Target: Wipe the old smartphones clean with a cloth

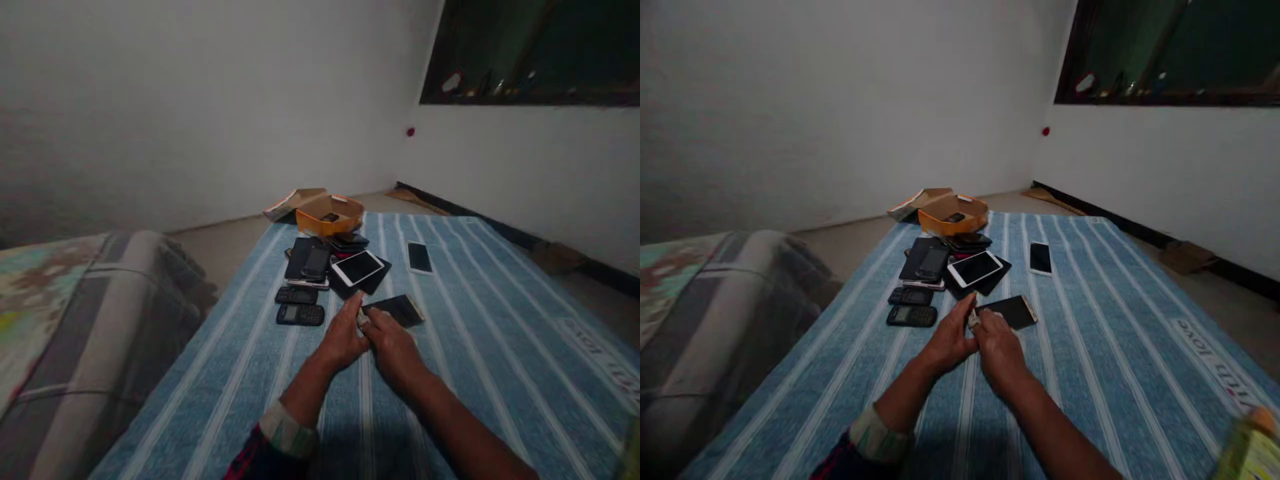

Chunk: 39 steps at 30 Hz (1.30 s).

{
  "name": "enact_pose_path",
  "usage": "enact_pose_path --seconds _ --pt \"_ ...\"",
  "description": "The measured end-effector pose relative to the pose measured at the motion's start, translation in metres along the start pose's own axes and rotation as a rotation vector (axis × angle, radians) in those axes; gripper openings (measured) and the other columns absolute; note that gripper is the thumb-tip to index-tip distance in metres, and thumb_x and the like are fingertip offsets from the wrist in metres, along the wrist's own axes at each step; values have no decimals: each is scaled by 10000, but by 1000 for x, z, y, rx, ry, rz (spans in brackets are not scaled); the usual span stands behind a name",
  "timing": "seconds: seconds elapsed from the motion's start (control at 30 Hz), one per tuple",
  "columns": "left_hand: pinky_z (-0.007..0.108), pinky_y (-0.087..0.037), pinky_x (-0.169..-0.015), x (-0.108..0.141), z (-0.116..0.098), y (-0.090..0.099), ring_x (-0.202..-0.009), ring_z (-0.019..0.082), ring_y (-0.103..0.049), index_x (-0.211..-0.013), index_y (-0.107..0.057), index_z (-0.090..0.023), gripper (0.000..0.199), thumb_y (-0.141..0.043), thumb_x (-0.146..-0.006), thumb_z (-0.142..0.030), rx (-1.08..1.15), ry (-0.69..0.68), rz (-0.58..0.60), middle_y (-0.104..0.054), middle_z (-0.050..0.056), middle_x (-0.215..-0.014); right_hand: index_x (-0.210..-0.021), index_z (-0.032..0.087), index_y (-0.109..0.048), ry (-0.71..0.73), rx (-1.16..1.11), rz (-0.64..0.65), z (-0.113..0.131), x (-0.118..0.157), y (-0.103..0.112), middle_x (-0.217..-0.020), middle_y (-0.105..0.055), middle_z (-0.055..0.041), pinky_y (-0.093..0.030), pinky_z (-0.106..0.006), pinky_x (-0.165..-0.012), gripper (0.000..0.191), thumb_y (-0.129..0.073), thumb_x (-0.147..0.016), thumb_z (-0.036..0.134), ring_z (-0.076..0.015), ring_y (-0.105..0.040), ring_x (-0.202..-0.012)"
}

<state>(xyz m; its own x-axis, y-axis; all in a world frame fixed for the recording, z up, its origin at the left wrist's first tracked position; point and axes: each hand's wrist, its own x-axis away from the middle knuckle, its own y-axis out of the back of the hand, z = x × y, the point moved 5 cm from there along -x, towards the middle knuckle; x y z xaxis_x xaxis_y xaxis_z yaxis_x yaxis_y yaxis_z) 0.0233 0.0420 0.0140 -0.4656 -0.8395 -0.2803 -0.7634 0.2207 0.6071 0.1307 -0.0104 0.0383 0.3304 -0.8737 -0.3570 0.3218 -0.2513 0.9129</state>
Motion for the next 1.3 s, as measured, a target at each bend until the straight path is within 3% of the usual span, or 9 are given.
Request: enact_pose_path --seconds 0.2,0.5,0.77,1.0,1.3 --pt "514 -338 -1151 -1 -1 1 -1363 324 -426 -1456 -304 -182 856 -713 -705 -219 8 -15 -8 -433 154 -1482 -1159 150 -694 -15 -16 -20 -3 17 -3 -1328 -600 -157 -421 -452 -1075 397 -480 -862 -5 -280 -533 -1261" --pt "498 -381 -1117 -3 -6 3 -1332 314 -461 -1460 -304 -175 874 -705 -684 -183 24 -21 -5 -459 161 -1451 -1140 153 -696 -23 -14 -12 -5 -9 -1 -1252 -632 -150 -469 -417 -1006 293 -499 -928 106 -279 -562 -1181" --pt "505 -372 -1128 -3 -6 3 -1341 325 -450 -1452 -327 -174 859 -719 -689 -208 4 6 -13 -459 158 -1456 -1173 151 -684 -18 -10 -65 -7 13 -3 -1314 -608 -157 -428 -452 -1063 384 -493 -868 16 -281 -532 -1252" --pt "486 -413 -1097 -4 -6 3 -1307 305 -489 -1449 -324 -176 835 -693 -700 -197 9 -5 -3 -476 150 -1439 -1144 122 -694 -23 3 -62 -6 2 -5 -1295 -617 -179 -440 -446 -1054 330 -537 -866 39 -297 -546 -1239" --pt "534 -387 -1108 -4 -3 3 -1321 328 -475 -1447 -331 -174 817 -721 -733 -255 -24 -47 -11 -476 165 -1446 -1197 122 -667 -8 -39 -45 -7 16 -3 -1305 -608 -179 -408 -458 -1086 417 -503 -839 -14 -279 -533 -1254"
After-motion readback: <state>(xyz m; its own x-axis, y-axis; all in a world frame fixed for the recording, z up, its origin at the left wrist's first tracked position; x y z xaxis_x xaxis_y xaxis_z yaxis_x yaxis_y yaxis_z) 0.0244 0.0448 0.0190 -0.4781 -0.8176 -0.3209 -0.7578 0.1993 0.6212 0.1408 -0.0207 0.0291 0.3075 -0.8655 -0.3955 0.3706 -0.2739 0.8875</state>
